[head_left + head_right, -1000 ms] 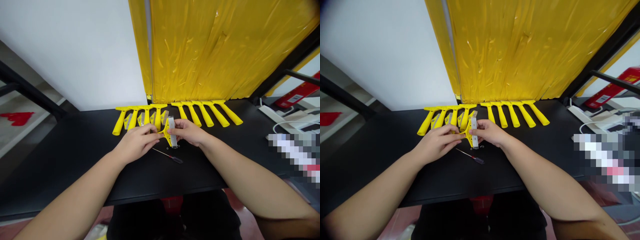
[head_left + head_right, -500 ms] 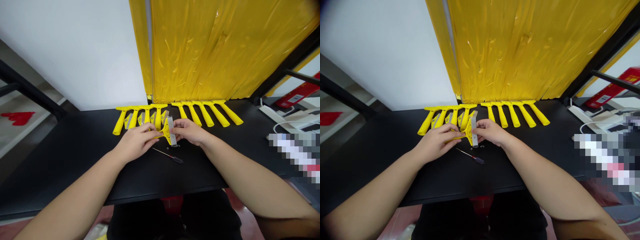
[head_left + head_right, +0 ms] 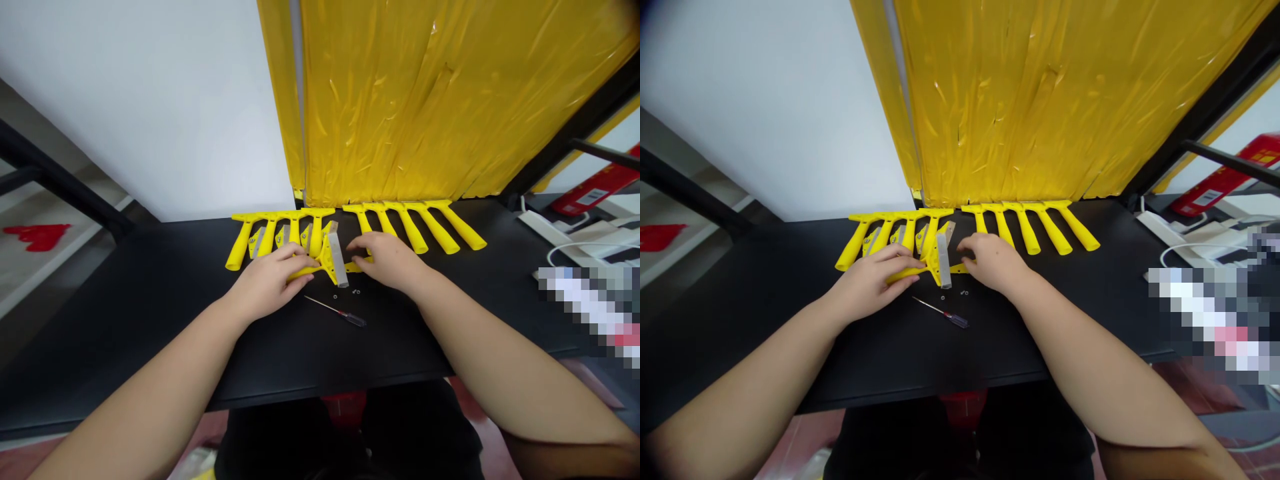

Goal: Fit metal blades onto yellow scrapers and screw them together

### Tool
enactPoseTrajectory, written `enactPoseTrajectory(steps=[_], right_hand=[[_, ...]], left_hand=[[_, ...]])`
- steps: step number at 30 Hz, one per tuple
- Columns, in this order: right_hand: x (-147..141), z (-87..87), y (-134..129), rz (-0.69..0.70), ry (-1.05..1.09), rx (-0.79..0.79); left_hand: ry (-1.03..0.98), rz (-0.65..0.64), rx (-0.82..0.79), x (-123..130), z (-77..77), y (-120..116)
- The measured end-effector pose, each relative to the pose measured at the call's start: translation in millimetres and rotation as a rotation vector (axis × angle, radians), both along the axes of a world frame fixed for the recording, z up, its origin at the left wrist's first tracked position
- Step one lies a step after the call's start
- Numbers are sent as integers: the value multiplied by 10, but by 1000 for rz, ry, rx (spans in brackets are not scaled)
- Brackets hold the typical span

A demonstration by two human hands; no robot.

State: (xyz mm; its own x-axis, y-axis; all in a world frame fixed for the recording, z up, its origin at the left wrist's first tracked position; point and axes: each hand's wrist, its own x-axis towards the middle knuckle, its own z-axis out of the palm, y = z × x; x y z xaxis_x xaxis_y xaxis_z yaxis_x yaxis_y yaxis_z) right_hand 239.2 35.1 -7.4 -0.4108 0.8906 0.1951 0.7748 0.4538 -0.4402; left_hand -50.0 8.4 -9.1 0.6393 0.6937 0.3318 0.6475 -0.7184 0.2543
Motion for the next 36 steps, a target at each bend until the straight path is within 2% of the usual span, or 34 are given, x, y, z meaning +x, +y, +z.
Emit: enactPoseTrajectory(steps=[4,8,11,15,18,21,24,26,29,36], right_hand=[[-17,-48,-38,75,-206,-83],[-31,-83,-30,108,-202,-67],[-60,-80,-23,76,-149,-90],[-83,-38,-32,-5,-30,-194],[-24,-5,-5,-108,88,-144],[71,15,52,-217,372,-153],[95,37,77,-212,718,-355],[43,57,58,-166,826,-502],[-102,73,-8,-153,841,-602],[-319,-8,-113,-138,812,-509]], left_hand=[[3,7,-20,-8,14,7],[-18,-3,-26,-2,20,6],[-28,-11,-30,-1,25,-3],[-27,-13,-32,-4,34,-13],[-19,-10,-25,-4,39,-14],[4,-6,-22,2,41,-11],[34,-13,-1,17,41,-13],[52,-18,13,31,39,-21],[75,-20,19,56,30,-37],[97,-28,-3,102,1,-56]])
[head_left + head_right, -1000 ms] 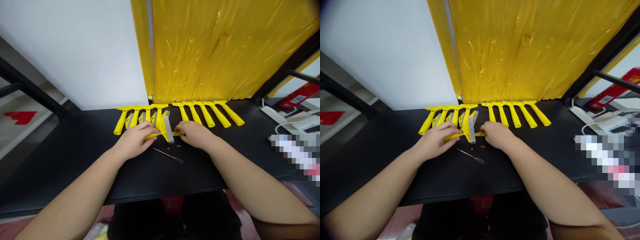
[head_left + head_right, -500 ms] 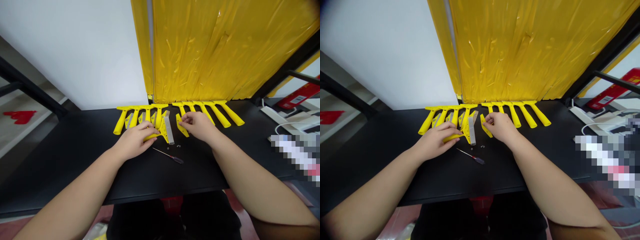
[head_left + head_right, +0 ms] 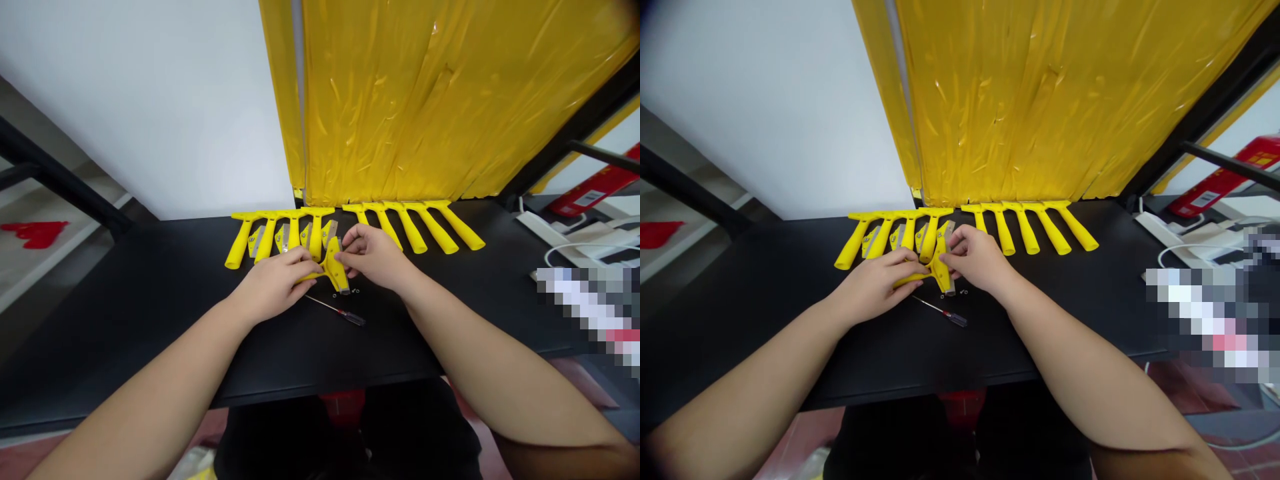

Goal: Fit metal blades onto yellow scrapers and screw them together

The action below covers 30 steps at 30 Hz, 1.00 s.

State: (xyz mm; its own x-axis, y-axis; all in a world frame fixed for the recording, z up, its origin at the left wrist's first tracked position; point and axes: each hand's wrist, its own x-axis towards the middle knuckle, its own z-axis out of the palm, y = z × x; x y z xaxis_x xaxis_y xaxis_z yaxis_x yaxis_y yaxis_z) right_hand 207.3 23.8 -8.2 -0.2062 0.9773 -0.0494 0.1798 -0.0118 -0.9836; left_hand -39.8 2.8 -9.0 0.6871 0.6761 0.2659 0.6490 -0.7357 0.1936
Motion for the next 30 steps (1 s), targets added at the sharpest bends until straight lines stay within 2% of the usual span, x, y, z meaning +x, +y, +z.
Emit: enactPoseTrajectory(steps=[13,16,20,23,25,30], right_hand=[[-19,2,-32,-12,-147,126],[-16,19,-41,-16,-250,213],[4,44,-41,-44,-418,408],[42,52,-26,-101,-416,463],[73,42,1,-133,-377,417],[101,-9,77,-20,-155,34]], left_hand=[[23,1,37,11,-7,-15],[10,-8,37,13,-23,-19],[-9,-26,40,8,-24,-20],[-32,-27,35,4,-9,-18],[-48,-28,27,2,1,-17],[-65,-30,23,-1,11,-12]])
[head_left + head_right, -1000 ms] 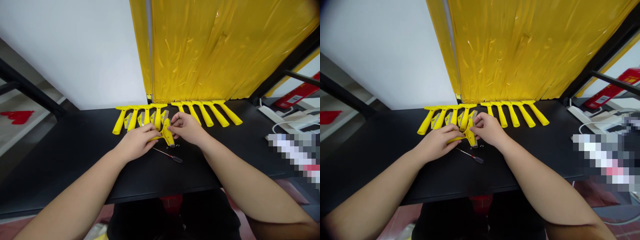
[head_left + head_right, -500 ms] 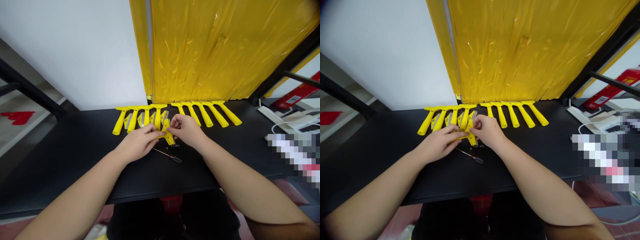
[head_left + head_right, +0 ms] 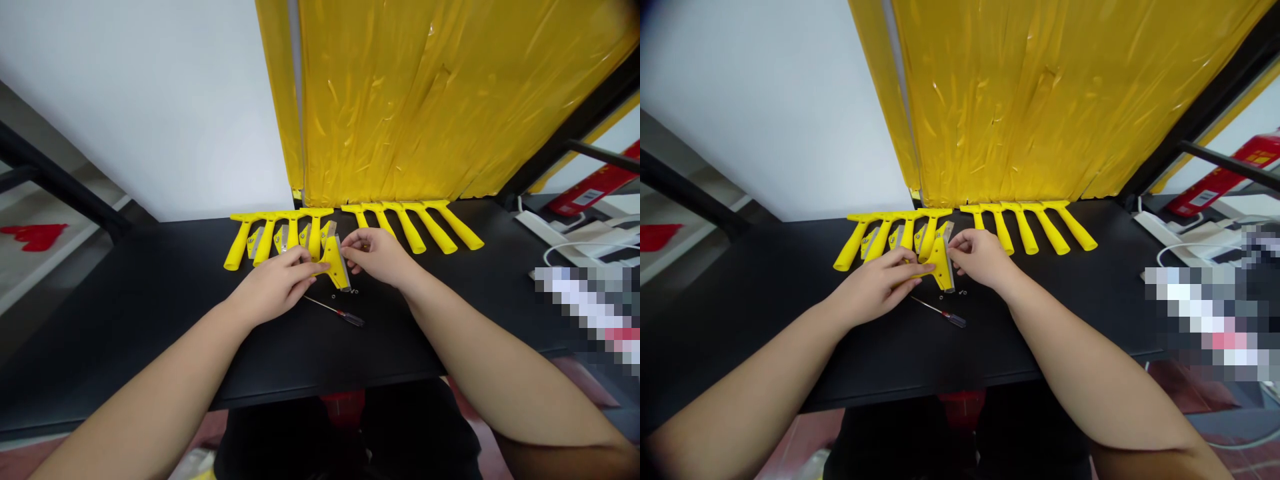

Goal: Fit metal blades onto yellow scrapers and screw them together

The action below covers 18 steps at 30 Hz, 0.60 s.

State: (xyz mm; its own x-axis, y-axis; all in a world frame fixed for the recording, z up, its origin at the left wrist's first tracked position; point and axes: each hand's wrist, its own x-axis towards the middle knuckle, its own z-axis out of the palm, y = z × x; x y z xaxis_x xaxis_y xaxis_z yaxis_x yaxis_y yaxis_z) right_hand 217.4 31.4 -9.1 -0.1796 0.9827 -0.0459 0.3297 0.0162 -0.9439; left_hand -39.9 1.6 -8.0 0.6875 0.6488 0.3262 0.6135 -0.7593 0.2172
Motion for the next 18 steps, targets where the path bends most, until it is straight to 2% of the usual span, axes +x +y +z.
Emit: enactPoseTrajectory(steps=[5,10,18], right_hand=[[-29,28,-14,1,151,-77],[-18,65,-33,16,210,-150],[18,8,10,75,321,-201]], left_hand=[[4,-2,42,-1,3,0],[0,-9,85,-8,-7,9],[-31,-40,89,-28,-28,8]])
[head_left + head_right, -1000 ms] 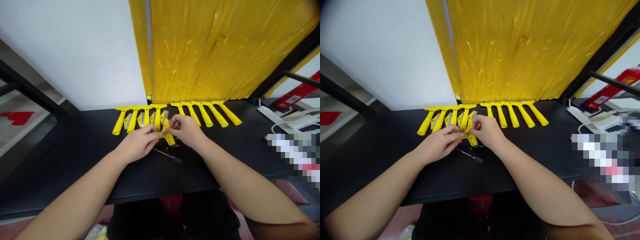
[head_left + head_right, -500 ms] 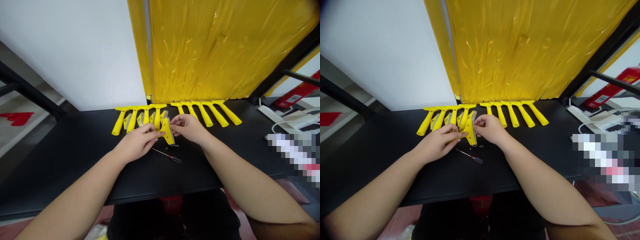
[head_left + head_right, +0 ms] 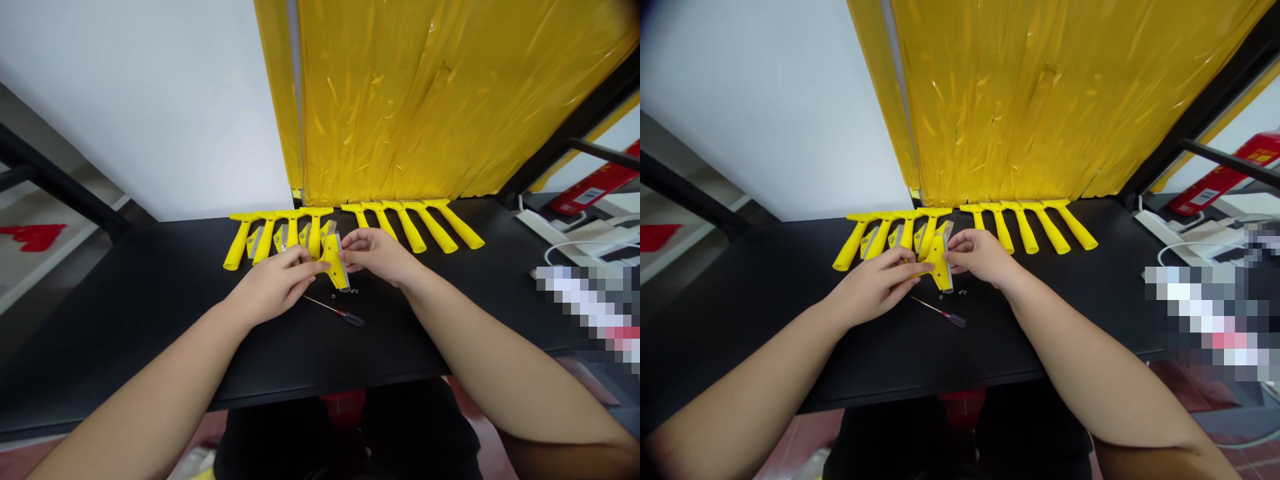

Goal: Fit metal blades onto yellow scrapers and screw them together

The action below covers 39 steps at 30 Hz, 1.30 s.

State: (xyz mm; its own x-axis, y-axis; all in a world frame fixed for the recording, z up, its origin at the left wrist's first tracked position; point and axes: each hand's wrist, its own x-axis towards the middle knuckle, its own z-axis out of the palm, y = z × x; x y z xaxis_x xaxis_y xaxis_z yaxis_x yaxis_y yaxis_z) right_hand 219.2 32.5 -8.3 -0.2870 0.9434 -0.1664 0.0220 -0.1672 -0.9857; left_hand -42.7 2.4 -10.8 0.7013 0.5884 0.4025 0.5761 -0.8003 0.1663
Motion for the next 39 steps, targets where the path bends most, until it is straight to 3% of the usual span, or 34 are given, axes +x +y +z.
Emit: enactPoseTrajectory(steps=[14,32,39], right_hand=[[-24,-14,-26,175,28,-73],[-13,-103,-13,260,81,9],[-44,-85,-23,199,111,-61]], left_hand=[[-2,-29,-29,15,14,-17],[1,-84,11,18,30,-17],[-22,-110,-19,54,-5,-13]])
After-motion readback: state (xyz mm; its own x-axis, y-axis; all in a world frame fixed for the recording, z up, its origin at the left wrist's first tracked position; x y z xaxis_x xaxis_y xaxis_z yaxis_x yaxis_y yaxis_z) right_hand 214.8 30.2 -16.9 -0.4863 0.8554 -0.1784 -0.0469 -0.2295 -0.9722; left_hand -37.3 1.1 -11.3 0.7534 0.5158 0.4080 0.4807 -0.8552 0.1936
